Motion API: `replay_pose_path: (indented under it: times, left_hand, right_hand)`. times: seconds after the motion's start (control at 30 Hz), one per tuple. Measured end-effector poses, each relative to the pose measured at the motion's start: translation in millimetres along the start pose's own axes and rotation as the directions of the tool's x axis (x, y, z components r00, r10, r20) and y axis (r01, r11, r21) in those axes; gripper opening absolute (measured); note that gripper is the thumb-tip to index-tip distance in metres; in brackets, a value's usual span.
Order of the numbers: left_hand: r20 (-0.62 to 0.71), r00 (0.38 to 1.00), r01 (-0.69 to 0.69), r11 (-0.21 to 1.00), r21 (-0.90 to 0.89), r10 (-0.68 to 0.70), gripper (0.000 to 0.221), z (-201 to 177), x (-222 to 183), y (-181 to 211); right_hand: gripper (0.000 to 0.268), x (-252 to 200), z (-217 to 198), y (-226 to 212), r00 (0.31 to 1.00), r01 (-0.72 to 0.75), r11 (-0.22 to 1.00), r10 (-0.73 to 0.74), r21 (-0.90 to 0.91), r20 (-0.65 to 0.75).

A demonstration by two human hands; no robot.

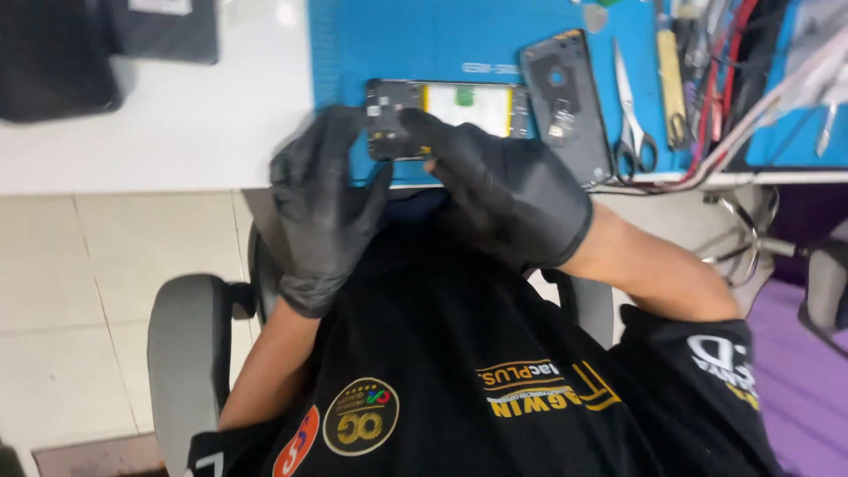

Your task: Installing and screwing down a motherboard cover during a mobile phone repair.

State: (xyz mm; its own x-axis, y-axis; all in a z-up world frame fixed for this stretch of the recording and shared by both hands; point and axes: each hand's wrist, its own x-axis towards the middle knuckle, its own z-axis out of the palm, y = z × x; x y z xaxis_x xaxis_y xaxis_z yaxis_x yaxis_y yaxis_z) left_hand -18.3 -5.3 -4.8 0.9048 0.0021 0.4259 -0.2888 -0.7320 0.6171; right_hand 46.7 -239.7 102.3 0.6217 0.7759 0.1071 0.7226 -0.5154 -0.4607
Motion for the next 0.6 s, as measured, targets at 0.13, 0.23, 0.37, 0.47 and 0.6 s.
replay_pose_path:
  times: [0.13,0.23,0.37,0.47,0.6]
  left_hand:
    - [-0.059,0.998,0.027,0.998,0.054,-0.024,0.055,6.2,-3.6,1.1]
    - [-0.034,0.999,0.024,0.999,0.038,-0.023,0.051,1.0,5.8,6.5]
    - [-0.020,1.000,-0.018,1.000,0.019,0.019,0.052,3.2,11.5,10.5]
    - [-0.035,0.999,-0.027,0.999,0.026,0.028,0.048,7.6,12.3,11.5]
    - [-0.063,0.995,-0.071,0.995,0.072,0.075,0.054,9.1,12.7,11.7]
  right_hand:
    - [0.016,-28.4,5.4,8.9,0.920,-0.119,0.976,0.178,0.184,-0.349]
    - [0.060,-75.5,-3.0,48.4,0.583,-0.233,0.891,0.449,0.390,-0.677]
    - [0.044,-107.9,-11.0,82.1,0.559,-0.132,0.919,0.378,0.371,-0.738]
    - [0.043,-122.5,0.2,84.6,0.537,-0.201,0.886,0.456,0.418,-0.709]
    - [0.039,-124.4,4.5,90.8,0.543,-0.205,0.885,0.458,0.418,-0.704]
